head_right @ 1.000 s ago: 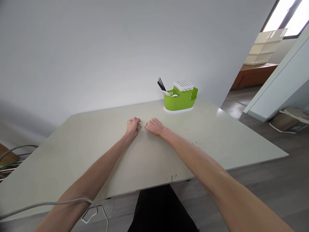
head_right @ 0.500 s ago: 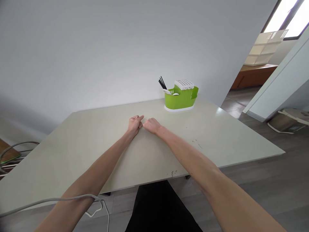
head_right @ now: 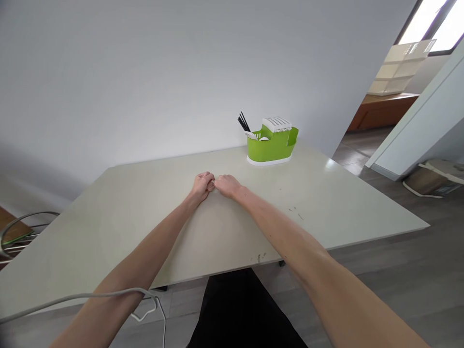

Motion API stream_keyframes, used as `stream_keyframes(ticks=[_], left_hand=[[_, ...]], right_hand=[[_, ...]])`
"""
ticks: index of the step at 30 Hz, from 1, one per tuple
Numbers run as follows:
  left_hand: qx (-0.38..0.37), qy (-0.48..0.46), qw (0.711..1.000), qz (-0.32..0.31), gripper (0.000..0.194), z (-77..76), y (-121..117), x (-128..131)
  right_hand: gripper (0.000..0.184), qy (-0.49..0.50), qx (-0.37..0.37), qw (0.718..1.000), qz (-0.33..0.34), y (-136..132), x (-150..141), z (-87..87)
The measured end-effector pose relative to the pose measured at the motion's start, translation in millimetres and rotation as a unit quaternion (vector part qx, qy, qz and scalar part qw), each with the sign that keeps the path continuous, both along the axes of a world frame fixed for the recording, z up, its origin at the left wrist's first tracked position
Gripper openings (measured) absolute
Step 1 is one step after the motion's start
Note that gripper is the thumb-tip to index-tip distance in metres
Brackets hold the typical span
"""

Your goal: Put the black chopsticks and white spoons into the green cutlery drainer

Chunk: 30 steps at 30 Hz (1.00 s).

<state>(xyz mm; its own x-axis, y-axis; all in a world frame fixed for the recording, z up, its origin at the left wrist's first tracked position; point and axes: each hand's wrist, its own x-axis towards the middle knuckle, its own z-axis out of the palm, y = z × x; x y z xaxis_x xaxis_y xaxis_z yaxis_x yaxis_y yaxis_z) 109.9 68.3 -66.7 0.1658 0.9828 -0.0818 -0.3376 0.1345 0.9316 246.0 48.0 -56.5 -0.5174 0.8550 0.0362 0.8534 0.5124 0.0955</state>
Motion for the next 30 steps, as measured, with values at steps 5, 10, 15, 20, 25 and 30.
stream_keyframes(ticks=[5, 10, 15, 20, 25, 30], left_hand=[[0.001, 0.009, 0.999, -0.039, 0.052, 1.2, 2.2, -2.2], [0.005, 0.016, 0.998, -0.062, 0.048, 0.5, 5.4, -3.7], [0.010, 0.022, 0.997, -0.073, 0.048, -0.6, 6.6, -4.0], [0.017, 0.025, 0.997, -0.077, 0.045, 0.8, 6.2, -4.8], [0.026, 0.029, 0.996, -0.075, 0.042, 2.2, 4.7, -4.1], [0.043, 0.025, 0.996, -0.068, 0.044, 2.9, 1.4, -1.8]], right_hand=[[0.031, 0.028, -0.003, 1.000, -0.010, 1.8, -0.1, -3.2], [0.033, 0.058, -0.001, 0.998, -0.016, 2.2, -0.8, -6.5], [0.035, 0.082, -0.001, 0.996, -0.020, 1.0, -0.4, -10.9], [0.037, 0.098, -0.002, 0.995, -0.032, 0.4, 0.3, -13.9], [0.045, 0.115, 0.004, 0.992, -0.058, -5.0, 0.8, -17.3], [0.041, 0.133, 0.006, 0.988, -0.076, -9.7, 2.3, -17.8]])
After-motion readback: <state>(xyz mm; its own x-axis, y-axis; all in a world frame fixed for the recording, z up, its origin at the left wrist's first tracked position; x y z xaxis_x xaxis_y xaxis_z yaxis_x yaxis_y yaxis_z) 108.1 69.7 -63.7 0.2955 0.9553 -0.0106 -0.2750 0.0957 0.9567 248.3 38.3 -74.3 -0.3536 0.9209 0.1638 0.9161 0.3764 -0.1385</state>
